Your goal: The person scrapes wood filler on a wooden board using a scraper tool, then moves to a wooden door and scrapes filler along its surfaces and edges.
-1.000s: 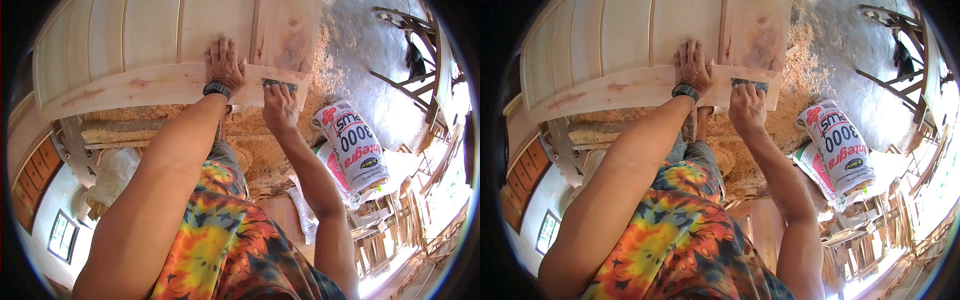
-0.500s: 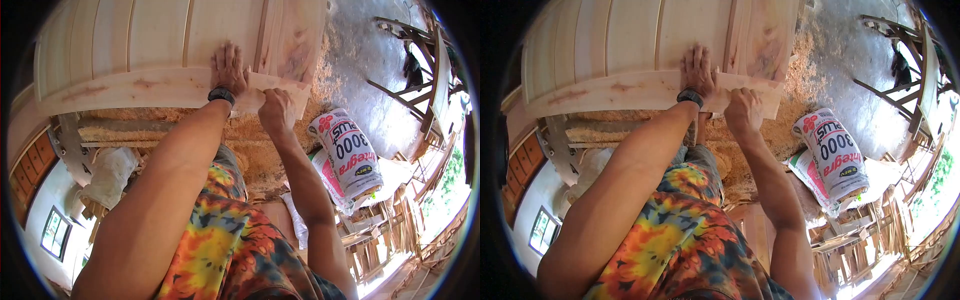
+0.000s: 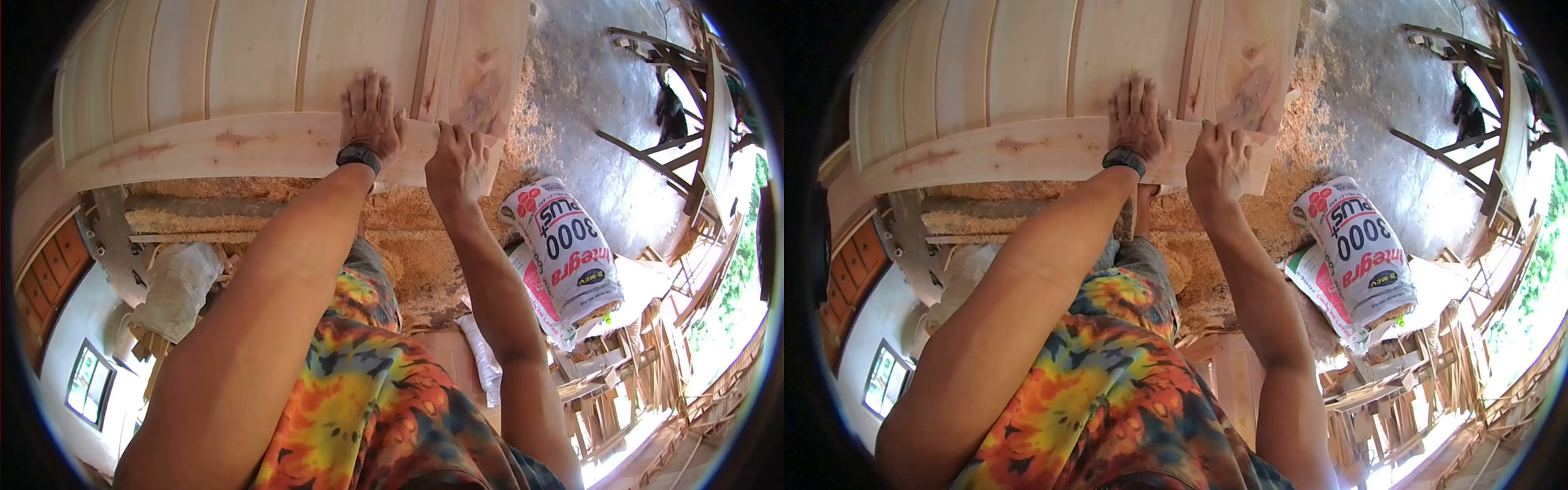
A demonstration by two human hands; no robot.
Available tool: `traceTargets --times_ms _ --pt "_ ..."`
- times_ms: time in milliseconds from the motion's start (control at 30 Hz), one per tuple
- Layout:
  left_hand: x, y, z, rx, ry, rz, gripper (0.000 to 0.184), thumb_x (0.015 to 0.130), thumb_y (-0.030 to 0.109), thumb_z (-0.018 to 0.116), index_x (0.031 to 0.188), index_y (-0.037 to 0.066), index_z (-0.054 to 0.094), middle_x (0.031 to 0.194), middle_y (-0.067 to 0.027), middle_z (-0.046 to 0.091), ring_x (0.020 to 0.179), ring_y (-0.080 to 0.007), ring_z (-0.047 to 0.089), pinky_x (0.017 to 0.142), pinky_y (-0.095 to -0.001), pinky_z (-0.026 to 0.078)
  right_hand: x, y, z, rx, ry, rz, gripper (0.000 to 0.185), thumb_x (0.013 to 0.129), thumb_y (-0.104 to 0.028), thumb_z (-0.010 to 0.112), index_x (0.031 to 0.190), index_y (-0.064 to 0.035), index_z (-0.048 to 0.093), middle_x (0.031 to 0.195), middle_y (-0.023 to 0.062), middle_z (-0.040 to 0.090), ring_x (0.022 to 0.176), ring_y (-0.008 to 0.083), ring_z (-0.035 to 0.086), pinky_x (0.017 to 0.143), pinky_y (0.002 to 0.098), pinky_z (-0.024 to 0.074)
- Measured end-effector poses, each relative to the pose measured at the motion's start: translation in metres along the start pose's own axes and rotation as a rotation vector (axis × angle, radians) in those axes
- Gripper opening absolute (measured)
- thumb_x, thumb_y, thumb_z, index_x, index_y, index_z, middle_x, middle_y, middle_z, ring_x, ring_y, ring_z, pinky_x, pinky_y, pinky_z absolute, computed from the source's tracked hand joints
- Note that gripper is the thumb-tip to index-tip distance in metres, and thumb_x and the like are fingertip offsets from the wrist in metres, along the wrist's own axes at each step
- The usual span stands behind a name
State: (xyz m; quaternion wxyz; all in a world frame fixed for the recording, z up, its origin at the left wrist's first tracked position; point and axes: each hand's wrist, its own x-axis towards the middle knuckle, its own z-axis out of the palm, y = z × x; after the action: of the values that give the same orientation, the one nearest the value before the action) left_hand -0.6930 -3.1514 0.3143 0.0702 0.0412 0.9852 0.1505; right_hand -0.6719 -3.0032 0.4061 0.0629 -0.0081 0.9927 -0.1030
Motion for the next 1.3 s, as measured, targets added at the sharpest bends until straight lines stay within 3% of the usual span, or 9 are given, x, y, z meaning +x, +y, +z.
traceTargets --times_ms 100,333,533,633,700,733,967,1133,1300 --pt "0.002 0.0 -0.001 0.006 0.009 0.008 0.07 0.097 0.04 0.046 0.155 0.003 0.029 0.164 -0.0189 0.017 0.152 -0.041 0.012 0.122 -0.0579 0.009 0.002 -0.003 0.024 -0.036 0.113 -0.019 0.017 0.084 -0.01 0.058 0.098 -0.0047 0.067 0.1 0.0094 0.065 0.101 0.0288 0.059 0.084 0.0431 0.0457" --pt "0.002 0.001 -0.002 -0.027 0.022 0.01 0.069 0.097 0.039 0.046 0.153 0.003 0.032 0.164 -0.0186 0.018 0.152 -0.0403 0.014 0.122 -0.0577 0.01 -0.009 -0.012 0.033 -0.106 0.037 -0.069 0.015 0.082 -0.01 0.058 0.093 -0.0029 0.067 0.097 0.0104 0.064 0.102 0.0283 0.058 0.082 0.0414 0.0441" --pt "-0.001 0.001 -0.004 -0.058 0.031 0.012 0.068 0.095 0.034 0.05 0.152 0.001 0.032 0.163 -0.0195 0.02 0.151 -0.0412 0.015 0.122 -0.0579 0.013 -0.018 -0.003 0.001 -0.031 -0.184 -0.093 0.018 0.082 -0.01 0.058 0.095 -0.0039 0.07 0.099 0.0107 0.066 0.105 0.0283 0.058 0.088 0.0416 0.045" --pt "0.001 0.001 -0.002 -0.046 0.041 0.025 0.069 0.096 0.034 0.05 0.153 0.001 0.031 0.163 -0.02 0.02 0.151 -0.0419 0.015 0.121 -0.0586 0.013 -0.017 0.015 -0.017 0.098 -0.366 0.014 0.024 0.082 -0.009 0.059 0.102 -0.0052 0.071 0.101 0.0113 0.067 0.105 0.0303 0.06 0.089 0.0428 0.0474" --pt "0.0 0.001 -0.002 -0.014 0.059 0.028 0.069 0.096 0.034 0.05 0.153 0.001 0.03 0.163 -0.0205 0.02 0.15 -0.0423 0.015 0.121 -0.0591 0.013 -0.016 0.027 -0.016 0.099 -0.016 0.109 0.029 0.083 -0.008 0.058 0.109 -0.0069 0.072 0.103 0.0122 0.068 0.102 0.0325 0.061 0.088 0.0443 0.0499" --pt "-0.001 0.001 -0.002 -0.015 0.052 0.025 0.069 0.096 0.034 0.05 0.153 0.001 0.03 0.163 -0.0205 0.02 0.15 -0.0423 0.015 0.121 -0.0591 0.013 -0.015 0.033 -0.015 0.064 0.012 0.211 0.03 0.084 -0.007 0.057 0.111 -0.0067 0.072 0.105 0.013 0.069 0.099 0.0331 0.062 0.085 0.046 0.0516" --pt "0.001 0.004 -0.008 -0.061 0.017 0.017 0.069 0.095 0.032 0.051 0.153 0.001 0.03 0.162 -0.0213 0.019 0.15 -0.0424 0.015 0.121 -0.059 0.011 0.001 0.032 -0.015 0.047 -0.101 0.296 0.03 0.085 -0.008 0.057 0.111 -0.007 0.071 0.109 0.014 0.069 0.101 0.034 0.062 0.087 0.0458 0.0513" --pt "0.0 0.002 -0.005 -0.052 0.047 0.026 0.069 0.094 0.032 0.052 0.152 0.002 0.031 0.162 -0.0214 0.019 0.15 -0.0419 0.015 0.121 -0.0594 0.012 -0.006 0.034 -0.012 0.126 0.082 0.259 0.028 0.084 -0.005 0.056 0.107 -0.0074 0.072 0.105 0.0129 0.069 0.099 0.0347 0.062 0.089 0.0456 0.0503" --pt "0.001 0.003 -0.007 -0.035 -0.006 0.014 0.069 0.095 0.033 0.051 0.154 0.004 0.029 0.162 -0.0196 0.02 0.151 -0.0411 0.014 0.121 -0.0594 0.012 0.02 0.087 -0.029 -0.042 -0.029 0.285 0.027 0.085 -0.008 0.058 0.107 -0.0085 0.074 0.104 0.0106 0.071 0.099 0.0332 0.063 0.089 0.044 0.0502"
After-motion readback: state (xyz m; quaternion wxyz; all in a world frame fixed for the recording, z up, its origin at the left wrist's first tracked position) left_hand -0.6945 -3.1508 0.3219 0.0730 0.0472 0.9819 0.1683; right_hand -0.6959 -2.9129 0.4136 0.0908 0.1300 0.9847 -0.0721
